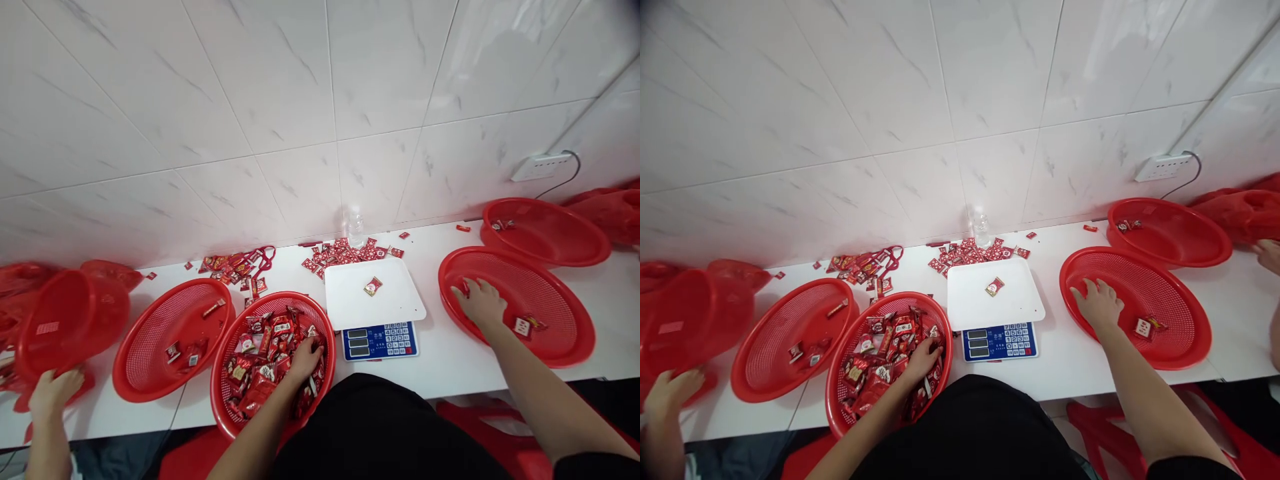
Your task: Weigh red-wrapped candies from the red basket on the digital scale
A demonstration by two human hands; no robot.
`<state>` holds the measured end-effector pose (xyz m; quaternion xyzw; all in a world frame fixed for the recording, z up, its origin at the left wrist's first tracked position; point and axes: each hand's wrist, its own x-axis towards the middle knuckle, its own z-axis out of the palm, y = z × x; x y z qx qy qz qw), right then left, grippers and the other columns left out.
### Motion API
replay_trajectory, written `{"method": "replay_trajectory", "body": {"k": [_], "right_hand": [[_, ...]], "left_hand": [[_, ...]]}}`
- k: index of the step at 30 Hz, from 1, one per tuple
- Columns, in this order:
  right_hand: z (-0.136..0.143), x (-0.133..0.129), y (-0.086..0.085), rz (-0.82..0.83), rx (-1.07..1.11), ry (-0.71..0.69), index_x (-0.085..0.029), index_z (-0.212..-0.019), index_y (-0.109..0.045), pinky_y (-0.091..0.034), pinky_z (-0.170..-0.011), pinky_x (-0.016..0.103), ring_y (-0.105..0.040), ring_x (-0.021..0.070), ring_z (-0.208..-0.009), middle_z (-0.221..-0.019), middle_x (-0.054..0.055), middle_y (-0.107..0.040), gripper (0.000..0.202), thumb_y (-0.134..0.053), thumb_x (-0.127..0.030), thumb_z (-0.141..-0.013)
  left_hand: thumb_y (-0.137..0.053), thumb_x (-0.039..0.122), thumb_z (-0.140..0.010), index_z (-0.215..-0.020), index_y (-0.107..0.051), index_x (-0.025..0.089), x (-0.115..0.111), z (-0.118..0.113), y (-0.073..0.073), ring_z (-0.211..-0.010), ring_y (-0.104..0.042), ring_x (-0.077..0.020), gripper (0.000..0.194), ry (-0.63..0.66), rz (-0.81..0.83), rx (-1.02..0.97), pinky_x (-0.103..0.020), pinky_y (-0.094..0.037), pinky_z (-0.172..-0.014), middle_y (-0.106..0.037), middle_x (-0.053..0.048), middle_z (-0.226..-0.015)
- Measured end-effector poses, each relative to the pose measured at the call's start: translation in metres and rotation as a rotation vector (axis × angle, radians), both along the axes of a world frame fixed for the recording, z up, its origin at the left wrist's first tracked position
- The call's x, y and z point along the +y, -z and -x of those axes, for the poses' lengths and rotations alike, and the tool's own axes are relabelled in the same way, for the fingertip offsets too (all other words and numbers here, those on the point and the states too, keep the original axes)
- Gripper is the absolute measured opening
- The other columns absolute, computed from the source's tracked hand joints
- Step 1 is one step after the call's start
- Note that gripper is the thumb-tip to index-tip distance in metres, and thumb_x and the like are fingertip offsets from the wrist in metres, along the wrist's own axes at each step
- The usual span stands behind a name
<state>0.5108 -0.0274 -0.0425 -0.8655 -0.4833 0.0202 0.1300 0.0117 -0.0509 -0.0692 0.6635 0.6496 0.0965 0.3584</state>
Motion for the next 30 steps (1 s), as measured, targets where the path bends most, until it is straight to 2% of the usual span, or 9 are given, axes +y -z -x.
{"method": "replay_trajectory", "body": {"k": [3,7,10,13,17,19,22,26,30], "right_hand": [[0.035,0.016,-0.003,-0.041,-0.05,-0.141,-0.019,-0.125,-0.05,-0.034,-0.092,0.053,-0.032,0.0345,-0.126,-0.138,0.016,-0.039,0.053,-0.031,-0.051,-0.088],[0.119,0.041,-0.01,0.019,-0.001,-0.524,-0.02,-0.13,-0.047,-0.027,-0.102,0.046,-0.028,0.0279,-0.131,-0.142,0.013,-0.037,0.048,-0.032,-0.043,-0.09],[0.176,0.055,-0.007,0.12,0.103,-0.773,-0.03,-0.135,-0.039,-0.015,-0.106,0.052,-0.015,0.0275,-0.137,-0.15,0.004,-0.024,0.046,-0.038,-0.036,-0.089],[0.203,0.066,0.0,0.136,0.169,-0.834,-0.028,-0.132,-0.042,-0.015,-0.106,0.053,-0.015,0.0273,-0.137,-0.147,0.005,-0.031,0.043,-0.039,-0.027,-0.089],[0.203,0.069,0.007,0.084,0.201,-0.856,-0.022,-0.114,-0.058,-0.03,-0.1,0.04,-0.038,0.0218,-0.123,-0.126,0.007,-0.054,0.036,-0.042,-0.011,-0.083],[0.197,0.062,0.009,0.042,0.226,-0.852,-0.02,-0.105,-0.062,-0.037,-0.093,0.034,-0.047,0.0193,-0.111,-0.115,0.007,-0.06,0.038,-0.042,-0.003,-0.078],[0.184,0.046,0.01,-0.05,0.269,-0.802,-0.018,-0.097,-0.064,-0.042,-0.087,0.03,-0.053,0.0172,-0.1,-0.104,0.006,-0.064,0.04,-0.04,0.002,-0.072],[0.15,0.021,0.001,-0.223,0.308,-0.637,-0.018,-0.1,-0.062,-0.044,-0.086,0.031,-0.055,0.0165,-0.098,-0.103,0.006,-0.064,0.04,-0.037,-0.001,-0.073],[0.091,-0.006,-0.015,-0.376,0.307,-0.414,-0.013,-0.106,-0.058,-0.043,-0.088,0.041,-0.054,0.0222,-0.098,-0.105,0.013,-0.061,0.038,-0.031,-0.011,-0.079]], "left_hand": [[-0.051,0.023,-0.08,-0.096,-0.062,0.016,0.001,0.0,0.001,-0.096,-0.059,-0.0181,0.02,-0.013,0.012,0.009,-0.027,-0.04,-0.086,-0.065,-0.007,-0.102],[-0.052,0.024,-0.08,-0.096,-0.062,0.016,0.004,0.0,-0.002,-0.098,-0.059,-0.0192,0.02,-0.016,0.024,0.002,-0.028,-0.04,-0.089,-0.065,-0.008,-0.104],[-0.051,0.024,-0.08,-0.093,-0.062,0.017,0.007,0.001,-0.003,-0.096,-0.06,-0.0194,0.018,0.0,0.029,-0.018,-0.028,-0.041,-0.088,-0.066,-0.007,-0.099],[-0.049,0.026,-0.081,-0.093,-0.061,0.016,0.009,0.002,0.0,-0.096,-0.06,-0.02,0.02,0.015,0.019,-0.032,-0.029,-0.041,-0.089,-0.066,-0.008,-0.1],[-0.049,0.029,-0.08,-0.1,-0.06,0.015,0.011,0.004,0.004,-0.1,-0.059,-0.0213,0.027,-0.013,0.028,-0.047,-0.031,-0.04,-0.09,-0.065,-0.009,-0.105],[-0.049,0.03,-0.08,-0.1,-0.06,0.015,0.012,0.004,0.005,-0.099,-0.059,-0.0219,0.027,-0.016,0.035,-0.033,-0.032,-0.041,-0.09,-0.065,-0.009,-0.104],[-0.048,0.031,-0.08,-0.098,-0.061,0.016,0.013,0.004,0.004,-0.097,-0.06,-0.0218,0.026,0.011,0.024,-0.029,-0.031,-0.042,-0.088,-0.066,-0.008,-0.102],[-0.048,0.027,-0.081,-0.101,-0.06,0.016,0.016,0.005,0.003,-0.099,-0.059,-0.0207,0.026,0.059,0.003,-0.008,-0.03,-0.041,-0.089,-0.065,-0.009,-0.105],[-0.051,0.023,-0.08,-0.104,-0.06,0.016,0.016,-0.001,-0.005,-0.1,-0.059,-0.0205,0.027,0.094,0.003,0.075,-0.029,-0.04,-0.089,-0.065,-0.009,-0.105]]}}
